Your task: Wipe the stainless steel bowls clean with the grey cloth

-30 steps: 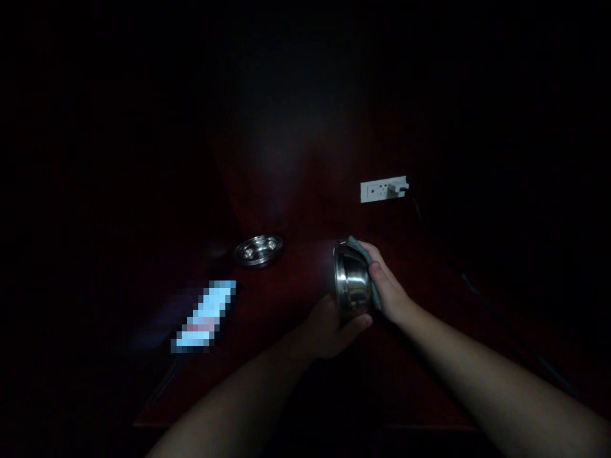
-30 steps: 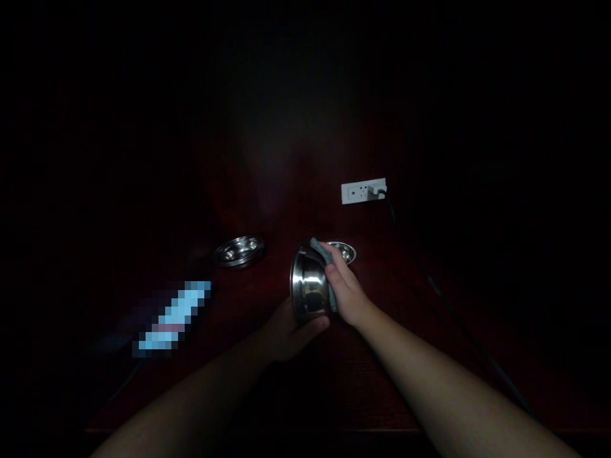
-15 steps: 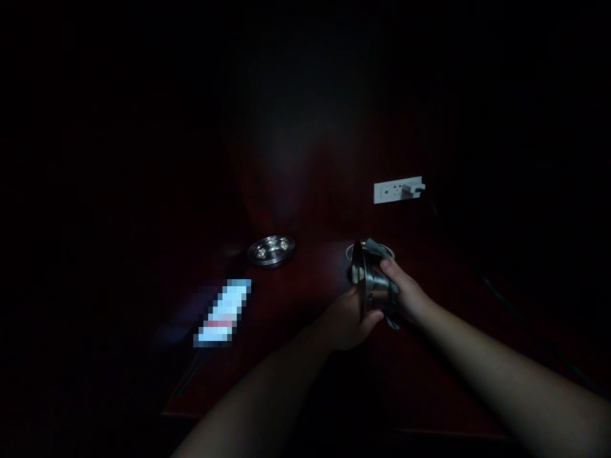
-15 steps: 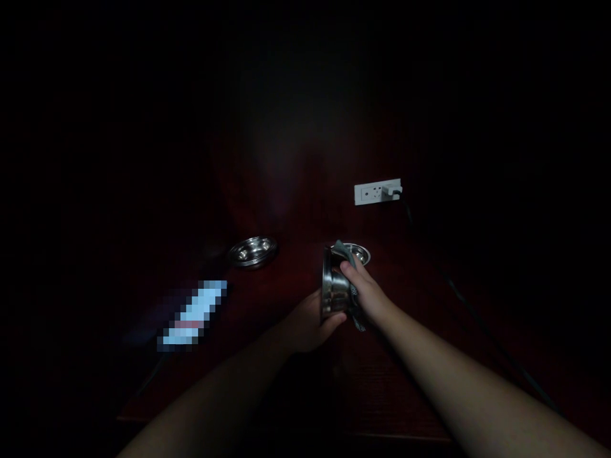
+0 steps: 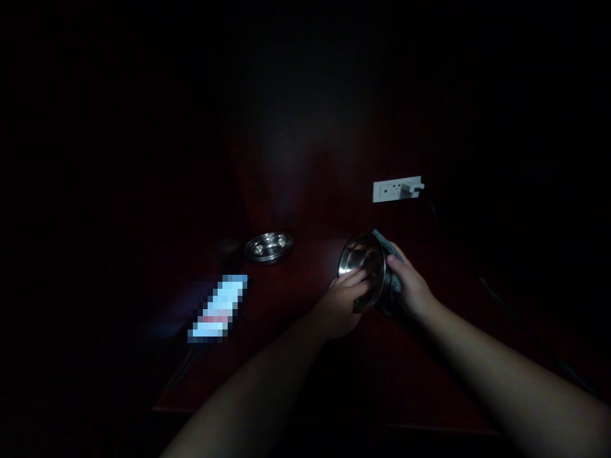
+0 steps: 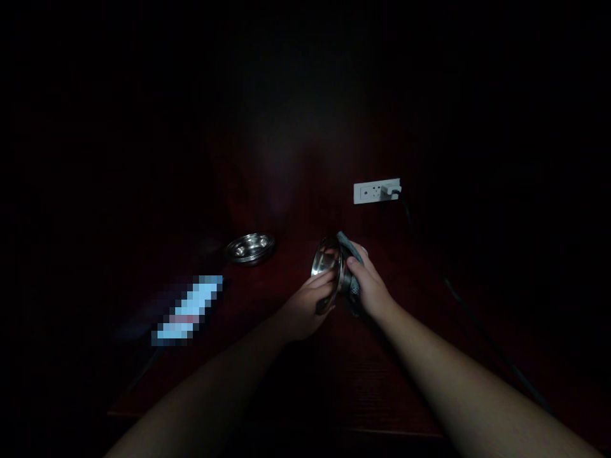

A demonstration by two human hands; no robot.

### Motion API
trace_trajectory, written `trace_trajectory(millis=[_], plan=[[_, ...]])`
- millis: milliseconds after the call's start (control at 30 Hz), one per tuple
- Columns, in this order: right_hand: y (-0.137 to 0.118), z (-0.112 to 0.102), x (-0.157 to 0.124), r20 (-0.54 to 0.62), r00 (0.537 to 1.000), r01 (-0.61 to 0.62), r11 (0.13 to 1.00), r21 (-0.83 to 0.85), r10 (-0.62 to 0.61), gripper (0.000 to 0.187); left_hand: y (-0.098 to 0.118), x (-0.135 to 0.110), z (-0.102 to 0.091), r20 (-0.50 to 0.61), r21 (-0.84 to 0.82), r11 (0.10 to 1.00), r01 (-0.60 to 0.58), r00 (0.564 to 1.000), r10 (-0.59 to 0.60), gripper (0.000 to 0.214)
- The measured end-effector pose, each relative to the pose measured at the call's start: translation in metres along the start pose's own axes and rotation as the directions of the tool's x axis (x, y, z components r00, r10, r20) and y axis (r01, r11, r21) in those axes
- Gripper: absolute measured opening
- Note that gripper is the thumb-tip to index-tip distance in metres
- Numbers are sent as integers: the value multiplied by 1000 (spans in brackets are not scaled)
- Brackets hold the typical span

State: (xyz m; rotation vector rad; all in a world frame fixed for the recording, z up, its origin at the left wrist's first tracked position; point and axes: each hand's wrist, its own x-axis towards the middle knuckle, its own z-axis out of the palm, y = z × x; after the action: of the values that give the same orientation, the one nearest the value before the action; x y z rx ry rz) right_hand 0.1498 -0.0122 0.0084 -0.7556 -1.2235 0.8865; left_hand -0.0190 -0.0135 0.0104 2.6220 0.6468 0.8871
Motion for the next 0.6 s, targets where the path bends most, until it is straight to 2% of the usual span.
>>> trace_trajectory(millis=[233,367,433,500,600], plan=[[6,1,-1,-58,997,47,997,66,-43,43,6,3,-7,-25,0,1000,9,1000,-9,33],[-6,7,-5,-65,998,6,986,168,5,47,4,2,-7,-131,-27,998,60,989,-63,41],[-14,11,-5,-67,987,-126,960,251,147,48,4,1,-8,-132,-75,997,17,991,-27,41],[-23,14,-4,-13,961,-260,917,301,277,52,4,1,-10,-77,-138,987,-86,994,75,39],[-31,15,-3,74,926,-371,861,347,370,50,7,2,-14,-28,-227,953,-202,979,201,40]])
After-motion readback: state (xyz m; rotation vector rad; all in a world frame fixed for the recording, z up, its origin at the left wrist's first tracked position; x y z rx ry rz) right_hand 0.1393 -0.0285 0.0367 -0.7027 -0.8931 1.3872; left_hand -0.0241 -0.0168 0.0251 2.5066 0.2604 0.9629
